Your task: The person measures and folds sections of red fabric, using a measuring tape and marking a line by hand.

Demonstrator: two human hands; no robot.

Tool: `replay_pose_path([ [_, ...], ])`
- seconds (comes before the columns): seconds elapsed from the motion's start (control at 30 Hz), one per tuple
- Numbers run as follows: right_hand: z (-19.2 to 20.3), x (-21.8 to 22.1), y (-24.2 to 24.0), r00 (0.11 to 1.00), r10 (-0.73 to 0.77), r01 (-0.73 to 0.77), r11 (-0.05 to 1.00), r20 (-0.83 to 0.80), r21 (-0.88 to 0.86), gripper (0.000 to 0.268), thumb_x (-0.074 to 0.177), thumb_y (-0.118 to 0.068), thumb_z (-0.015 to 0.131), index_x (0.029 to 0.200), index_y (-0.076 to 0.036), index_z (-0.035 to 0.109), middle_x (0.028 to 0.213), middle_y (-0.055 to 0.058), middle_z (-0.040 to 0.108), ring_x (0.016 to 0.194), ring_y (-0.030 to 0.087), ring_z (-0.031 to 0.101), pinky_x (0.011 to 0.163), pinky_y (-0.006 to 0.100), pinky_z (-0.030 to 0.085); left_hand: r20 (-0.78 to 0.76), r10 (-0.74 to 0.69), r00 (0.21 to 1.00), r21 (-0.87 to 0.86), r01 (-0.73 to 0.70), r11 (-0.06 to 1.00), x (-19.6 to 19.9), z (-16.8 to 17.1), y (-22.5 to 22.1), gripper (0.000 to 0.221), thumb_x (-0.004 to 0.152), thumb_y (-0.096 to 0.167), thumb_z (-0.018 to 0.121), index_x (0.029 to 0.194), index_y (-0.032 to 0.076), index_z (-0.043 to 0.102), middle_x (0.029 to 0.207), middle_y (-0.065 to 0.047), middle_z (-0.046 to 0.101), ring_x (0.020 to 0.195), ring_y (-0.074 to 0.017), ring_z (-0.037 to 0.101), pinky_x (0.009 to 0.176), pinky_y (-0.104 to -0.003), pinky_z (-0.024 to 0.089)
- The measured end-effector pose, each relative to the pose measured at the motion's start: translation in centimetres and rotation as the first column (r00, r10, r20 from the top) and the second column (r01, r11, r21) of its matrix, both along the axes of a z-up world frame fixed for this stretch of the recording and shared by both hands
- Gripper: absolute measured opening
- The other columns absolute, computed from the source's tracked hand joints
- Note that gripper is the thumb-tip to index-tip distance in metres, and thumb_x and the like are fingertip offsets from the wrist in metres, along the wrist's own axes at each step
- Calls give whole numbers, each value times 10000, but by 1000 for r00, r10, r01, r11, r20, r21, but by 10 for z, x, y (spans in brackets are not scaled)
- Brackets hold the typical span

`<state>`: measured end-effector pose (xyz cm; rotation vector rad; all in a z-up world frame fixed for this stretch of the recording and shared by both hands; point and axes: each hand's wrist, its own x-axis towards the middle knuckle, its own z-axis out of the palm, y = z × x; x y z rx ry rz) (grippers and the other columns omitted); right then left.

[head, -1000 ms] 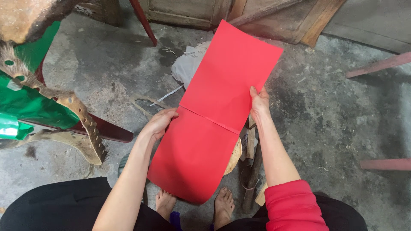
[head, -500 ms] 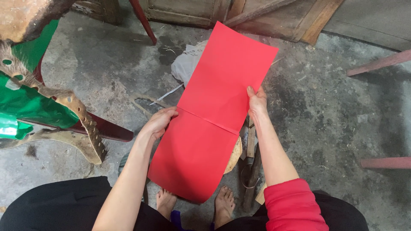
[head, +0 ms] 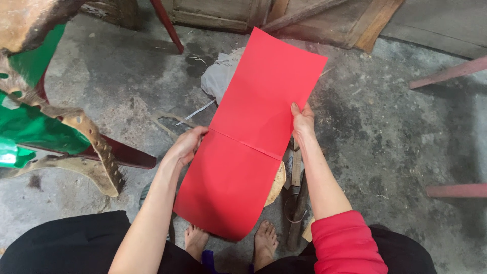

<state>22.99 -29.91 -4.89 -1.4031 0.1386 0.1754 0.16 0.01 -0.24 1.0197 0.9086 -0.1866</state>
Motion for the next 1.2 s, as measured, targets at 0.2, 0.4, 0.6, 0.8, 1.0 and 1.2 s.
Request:
replay_pose_path([
  [0.2,-8,5,0,1000,14,-14,1000,-10,5,278,1014,-138,691,1286,-117,638,1079,78,756,922,219,765,822,373,638,77,-158,985,95,150,984,-1,61,-18,403,978,353,710,1205,20,723,914,-151,747,708,-248,738,563,-428,618],
  [0.4,-7,4,2,1000,19,-19,1000,-13,-9,285,1020,-151,686,1298,-117,633,1092,81,757,926,213,765,823,376,640,126,-150,981,174,127,976,-4,64,-26,219,998,286,679,1043,94,774,818,-83,758,622,-178,722,502,-337,605],
  [0.6,13,-9,10,999,7,-8,999,-31,-33,213,1010,-199,702,1213,-134,684,1003,57,751,865,174,743,787,333,628,125,-156,980,255,120,959,-3,57,-30,200,1005,246,635,943,114,771,688,-41,703,535,-143,670,459,-275,557],
  [0.8,4,-21,13,998,27,-31,997,-53,-77,224,1018,-240,702,1218,-138,694,1014,30,747,871,121,705,797,296,609,53,-203,978,448,158,880,-6,15,-17,224,1005,273,646,896,173,815,651,-21,695,562,-130,648,449,-284,530],
  [1.0,-21,-35,-2,983,64,-91,984,-172,-156,343,985,-393,764,1192,-124,714,1056,46,735,927,133,649,852,345,576,45,-190,981,528,138,838,-16,-78,4,210,981,214,636,887,141,809,624,-34,657,563,-132,587,461,-264,471],
  [1.2,-23,-45,-13,908,47,-101,989,-416,-110,485,943,-527,755,1176,-101,743,1040,210,742,952,332,743,787,535,621,60,-156,986,501,105,859,-22,-36,-11,227,980,224,624,871,142,805,622,-24,644,563,-139,590,475,-251,472],
])
